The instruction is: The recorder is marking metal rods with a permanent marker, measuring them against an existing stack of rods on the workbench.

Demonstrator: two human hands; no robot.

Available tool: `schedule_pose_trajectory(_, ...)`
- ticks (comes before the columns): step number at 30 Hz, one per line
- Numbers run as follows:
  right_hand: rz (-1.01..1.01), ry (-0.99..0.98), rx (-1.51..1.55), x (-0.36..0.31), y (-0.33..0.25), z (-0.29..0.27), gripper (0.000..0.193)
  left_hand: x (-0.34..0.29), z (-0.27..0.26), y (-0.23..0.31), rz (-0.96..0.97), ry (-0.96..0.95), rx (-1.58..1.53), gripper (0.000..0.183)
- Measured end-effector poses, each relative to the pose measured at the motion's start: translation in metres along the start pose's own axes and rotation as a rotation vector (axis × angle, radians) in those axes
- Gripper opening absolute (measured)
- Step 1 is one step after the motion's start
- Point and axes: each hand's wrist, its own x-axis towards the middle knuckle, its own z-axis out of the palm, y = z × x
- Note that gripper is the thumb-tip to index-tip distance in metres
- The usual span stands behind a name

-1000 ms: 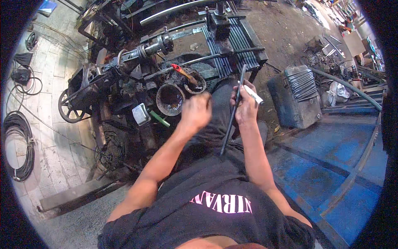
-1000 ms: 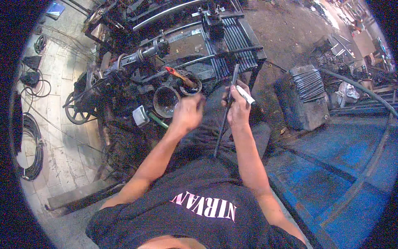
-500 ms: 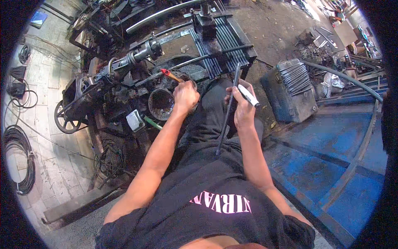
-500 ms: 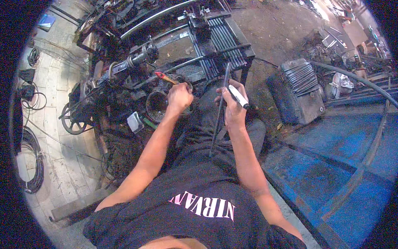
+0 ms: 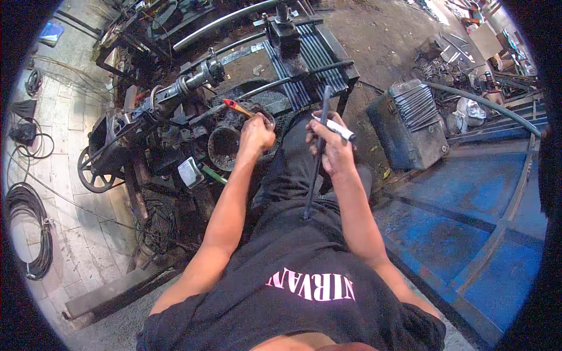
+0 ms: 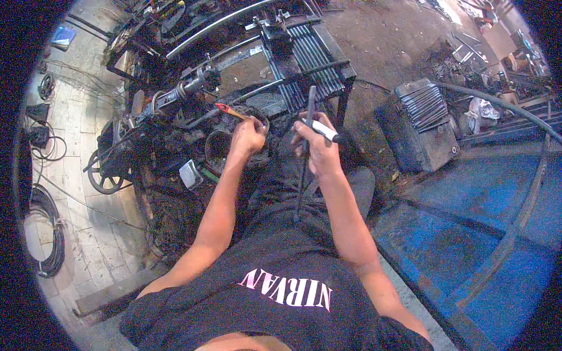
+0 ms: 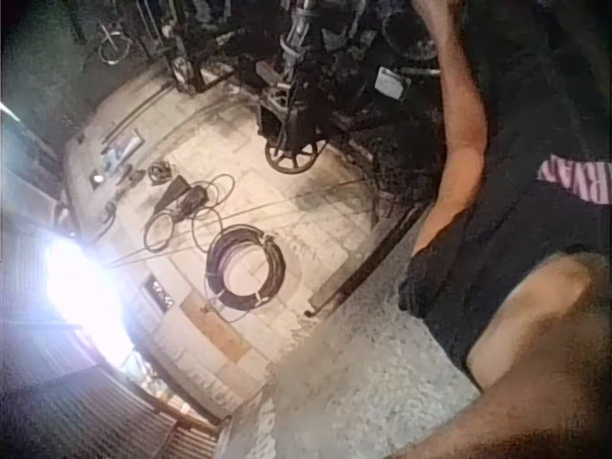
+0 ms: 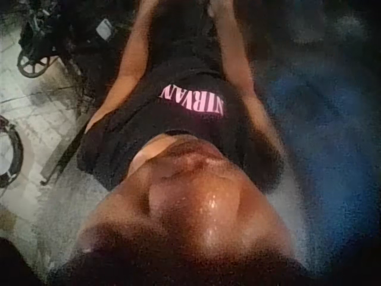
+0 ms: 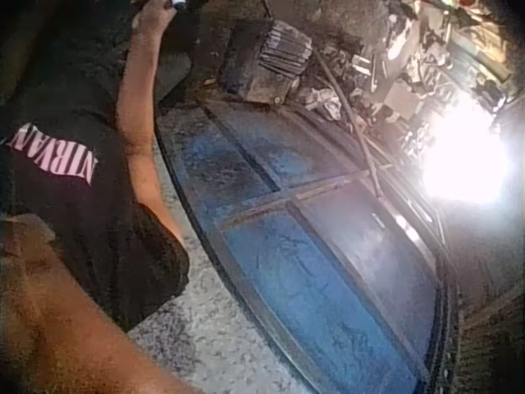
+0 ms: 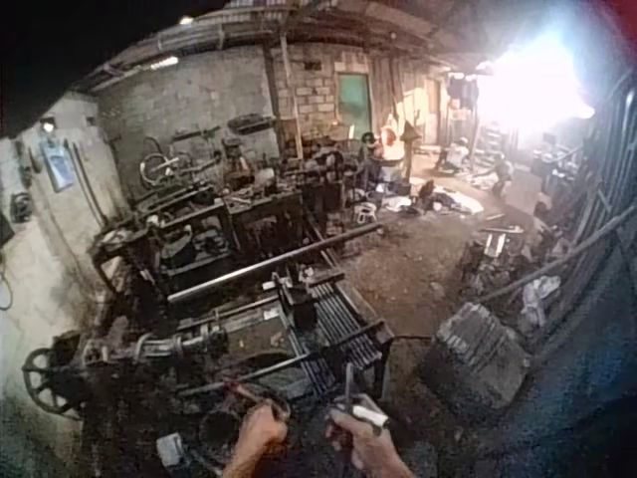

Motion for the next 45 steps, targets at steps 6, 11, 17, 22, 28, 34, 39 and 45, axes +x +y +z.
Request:
schedule_pose_trajectory(6,0.015,-0.012,-0.035,0.004,0.012,0.009,0.03,0.0,0.022,-0.018,0.129,-0.009,0.133,0.023)
schedule_pose_trajectory(11,0.005,-0.007,-0.017,0.007,0.015,0.007,0.031,-0.005,0.014,-0.023,0.234,0.104,0.069,0.019)
schedule_pose_trajectory(17,-0.094,0.032,-0.092,0.004,0.012,0.015,0.031,-0.021,-0.046,0.01,-0.027,-0.21,-0.773,0.015)
schedule_pose_trajectory(22,-0.053,-0.038,-0.12,-0.007,0.005,0.027,0.038,-0.034,-0.058,0.048,0.041,-0.306,-0.814,0.018)
schedule_pose_trajectory(28,-0.401,0.068,-0.356,-0.011,0.022,0.024,0.037,-0.041,-0.029,0.076,0.228,0.031,-0.834,0.018)
schedule_pose_trajectory(34,-0.618,0.171,-0.631,-0.015,0.021,0.024,0.028,-0.019,-0.017,0.072,0.152,0.035,-1.14,0.017)
schedule_pose_trajectory(39,-0.531,0.171,-0.619,-0.022,0.017,0.028,0.024,0.0,-0.024,0.078,0.18,0.007,-1.24,0.021)
schedule_pose_trajectory(45,-0.443,0.132,-0.232,-0.026,0.014,0.032,0.031,0.008,-0.023,0.083,0.2,-0.004,-1.306,0.022)
